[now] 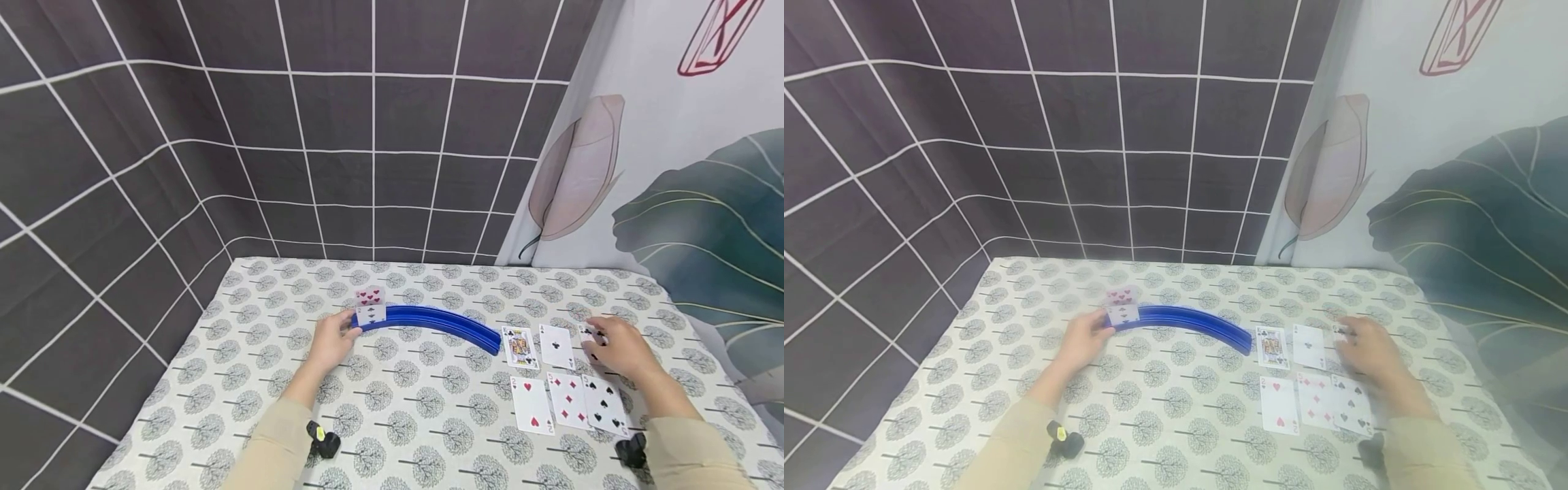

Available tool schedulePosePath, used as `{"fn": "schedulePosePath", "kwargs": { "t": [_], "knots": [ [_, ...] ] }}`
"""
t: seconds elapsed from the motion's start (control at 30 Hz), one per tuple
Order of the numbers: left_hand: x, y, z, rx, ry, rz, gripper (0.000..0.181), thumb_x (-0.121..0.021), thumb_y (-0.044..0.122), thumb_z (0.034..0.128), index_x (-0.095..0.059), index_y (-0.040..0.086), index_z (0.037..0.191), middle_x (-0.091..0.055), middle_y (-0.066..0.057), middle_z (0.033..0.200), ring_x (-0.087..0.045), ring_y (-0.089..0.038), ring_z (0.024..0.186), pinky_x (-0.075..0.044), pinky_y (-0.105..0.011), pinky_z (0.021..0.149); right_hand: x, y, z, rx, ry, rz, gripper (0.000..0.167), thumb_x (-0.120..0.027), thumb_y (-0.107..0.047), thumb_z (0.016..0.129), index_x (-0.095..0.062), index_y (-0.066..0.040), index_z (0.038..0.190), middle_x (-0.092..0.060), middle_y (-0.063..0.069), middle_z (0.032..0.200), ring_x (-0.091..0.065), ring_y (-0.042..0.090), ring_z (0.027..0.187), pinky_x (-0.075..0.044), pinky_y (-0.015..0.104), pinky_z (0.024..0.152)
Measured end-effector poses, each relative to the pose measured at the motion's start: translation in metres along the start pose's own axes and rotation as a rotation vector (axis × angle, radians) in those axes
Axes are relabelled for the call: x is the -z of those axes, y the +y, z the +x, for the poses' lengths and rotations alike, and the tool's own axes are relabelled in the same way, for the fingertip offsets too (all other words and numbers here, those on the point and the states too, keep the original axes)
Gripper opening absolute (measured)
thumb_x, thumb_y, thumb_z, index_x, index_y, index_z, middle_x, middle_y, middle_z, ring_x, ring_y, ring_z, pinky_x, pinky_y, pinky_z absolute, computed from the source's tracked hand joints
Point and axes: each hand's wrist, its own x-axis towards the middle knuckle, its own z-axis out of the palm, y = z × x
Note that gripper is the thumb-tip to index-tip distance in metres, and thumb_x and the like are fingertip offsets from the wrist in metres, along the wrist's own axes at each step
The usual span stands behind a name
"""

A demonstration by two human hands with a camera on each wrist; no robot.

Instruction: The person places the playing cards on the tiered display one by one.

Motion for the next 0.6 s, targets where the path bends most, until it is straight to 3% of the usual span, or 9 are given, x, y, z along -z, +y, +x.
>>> {"fn": "schedulePosePath", "kwargs": {
  "t": [0.13, 0.33, 0.6],
  "knots": [
    [0.0001, -0.0003, -0.0005, -0.010, 0.002, 0.004, 0.049, -0.073, 0.005, 0.0903, -0.058, -0.005, 0.136, -0.064, -0.029, 0.126, -0.064, -0.041, 0.117, -0.055, -0.046, 0.099, 0.0003, 0.0016, -0.0003, -0.021, -0.008, -0.007, 0.058, -0.075, -0.014, 0.085, -0.051, 0.017, 0.129, -0.049, 0.043, 0.122, -0.049, 0.062, 0.108, -0.043, 0.074, 0.088],
    [0.0003, -0.0008, 0.0004, -0.006, -0.002, 0.012, 0.050, -0.074, 0.006, 0.0904, -0.058, -0.004, 0.137, -0.065, -0.028, 0.126, -0.065, -0.040, 0.117, -0.054, -0.046, 0.101, 0.0036, 0.0039, -0.0004, -0.053, -0.042, -0.005, 0.058, -0.067, -0.012, 0.085, -0.047, 0.016, 0.131, -0.043, 0.044, 0.128, -0.044, 0.065, 0.112, -0.041, 0.077, 0.091],
    [0.0001, 0.0000, 0.0002, -0.001, -0.005, 0.016, 0.051, -0.074, 0.006, 0.0904, -0.057, -0.005, 0.137, -0.065, -0.027, 0.125, -0.065, -0.040, 0.116, -0.054, -0.046, 0.101, 0.0026, 0.0068, -0.0010, -0.143, -0.090, -0.019, 0.067, -0.067, -0.009, 0.079, -0.043, 0.016, 0.136, -0.032, 0.045, 0.137, -0.033, 0.068, 0.121, -0.032, 0.081, 0.099]
  ]
}}
